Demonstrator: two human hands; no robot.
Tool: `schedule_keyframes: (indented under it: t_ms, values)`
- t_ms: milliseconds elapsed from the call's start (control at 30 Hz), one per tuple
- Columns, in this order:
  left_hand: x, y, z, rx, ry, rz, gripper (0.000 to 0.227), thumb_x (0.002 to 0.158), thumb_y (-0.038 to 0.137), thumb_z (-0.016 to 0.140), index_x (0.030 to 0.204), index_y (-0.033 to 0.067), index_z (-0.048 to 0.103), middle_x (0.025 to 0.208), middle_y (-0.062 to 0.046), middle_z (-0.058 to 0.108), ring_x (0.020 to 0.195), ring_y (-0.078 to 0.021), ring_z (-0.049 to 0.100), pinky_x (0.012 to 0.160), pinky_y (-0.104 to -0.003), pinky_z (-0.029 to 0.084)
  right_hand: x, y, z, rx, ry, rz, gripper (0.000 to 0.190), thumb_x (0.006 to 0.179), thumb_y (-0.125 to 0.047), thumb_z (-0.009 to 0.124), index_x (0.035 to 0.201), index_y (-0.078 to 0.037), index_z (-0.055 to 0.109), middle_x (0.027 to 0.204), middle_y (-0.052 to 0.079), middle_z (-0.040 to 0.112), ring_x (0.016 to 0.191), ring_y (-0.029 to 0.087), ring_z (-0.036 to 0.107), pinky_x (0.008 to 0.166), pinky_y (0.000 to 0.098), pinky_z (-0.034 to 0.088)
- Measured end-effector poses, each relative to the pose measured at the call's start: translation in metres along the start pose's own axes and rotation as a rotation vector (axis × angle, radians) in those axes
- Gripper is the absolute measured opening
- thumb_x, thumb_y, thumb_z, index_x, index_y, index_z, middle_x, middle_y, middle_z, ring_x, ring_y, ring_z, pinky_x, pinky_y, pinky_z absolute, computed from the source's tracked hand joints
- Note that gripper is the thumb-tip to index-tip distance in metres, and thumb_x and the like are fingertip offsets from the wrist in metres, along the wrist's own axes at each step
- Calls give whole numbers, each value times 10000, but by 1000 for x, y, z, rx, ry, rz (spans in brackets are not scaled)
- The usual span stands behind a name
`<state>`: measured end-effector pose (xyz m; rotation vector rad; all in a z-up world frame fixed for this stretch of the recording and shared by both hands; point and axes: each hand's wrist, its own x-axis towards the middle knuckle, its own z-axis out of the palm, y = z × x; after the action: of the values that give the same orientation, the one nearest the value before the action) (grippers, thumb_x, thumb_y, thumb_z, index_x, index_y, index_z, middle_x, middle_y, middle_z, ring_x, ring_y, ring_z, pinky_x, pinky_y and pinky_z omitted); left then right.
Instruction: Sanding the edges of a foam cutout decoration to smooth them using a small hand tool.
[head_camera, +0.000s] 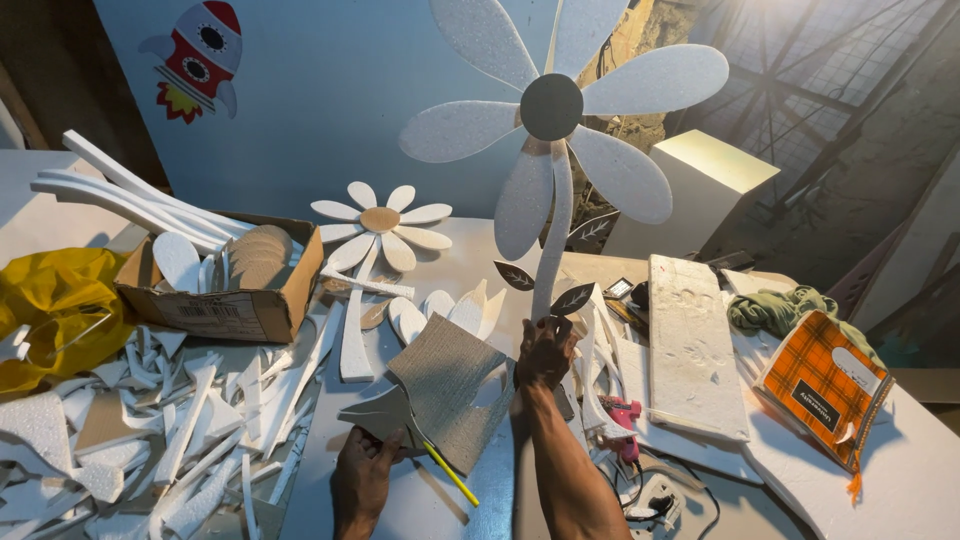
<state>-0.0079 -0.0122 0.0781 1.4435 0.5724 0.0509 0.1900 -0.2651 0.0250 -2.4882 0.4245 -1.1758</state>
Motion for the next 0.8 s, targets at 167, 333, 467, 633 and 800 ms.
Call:
schedule_keyframes:
  t_ms: [167, 333, 467, 633, 800]
  values:
    - [-7, 11, -1, 85, 24, -23, 461, 838, 222, 727, 1249, 33, 640, 1108, -127, 771, 951, -280, 759, 864, -360, 616, 0, -2, -4, 6, 2, -2, 294, 886, -351, 749, 958, -107, 602, 1068, 77, 498, 968, 323, 588, 798, 485, 554]
    - [1, -1, -2, 121, 16, 6, 489, 834, 263, 723, 1267, 52, 634, 1127, -111, 768, 1003, -266, 745, 905, -357, 599, -1, -2, -6, 3, -4, -5, 298, 890, -364, 741, 966, -117, 592, 1062, 85, 525, 966, 325, 592, 810, 484, 545]
    - [4, -6, -2, 159, 39, 20, 491, 806, 312, 741, 1224, 66, 661, 1096, -94, 778, 989, -254, 743, 890, -346, 573, -1, -2, -6, -2, -3, -3, 288, 880, -354, 750, 950, -116, 605, 1060, 76, 503, 963, 328, 586, 786, 497, 546]
    - [4, -7, -2, 114, 24, 53, 464, 825, 240, 731, 1234, 39, 644, 1071, -118, 782, 920, -260, 765, 825, -346, 624, -2, -1, -5, -7, 8, -24, 290, 878, -355, 748, 958, -120, 599, 1044, 75, 516, 932, 314, 597, 782, 477, 548]
    - [2, -6, -2, 116, 39, 53, 412, 817, 261, 738, 1171, 57, 692, 1039, -96, 801, 942, -247, 766, 850, -342, 579, -4, -1, -5, -26, 0, -11, 269, 885, -365, 740, 928, -128, 622, 1044, 78, 519, 945, 323, 578, 792, 472, 525]
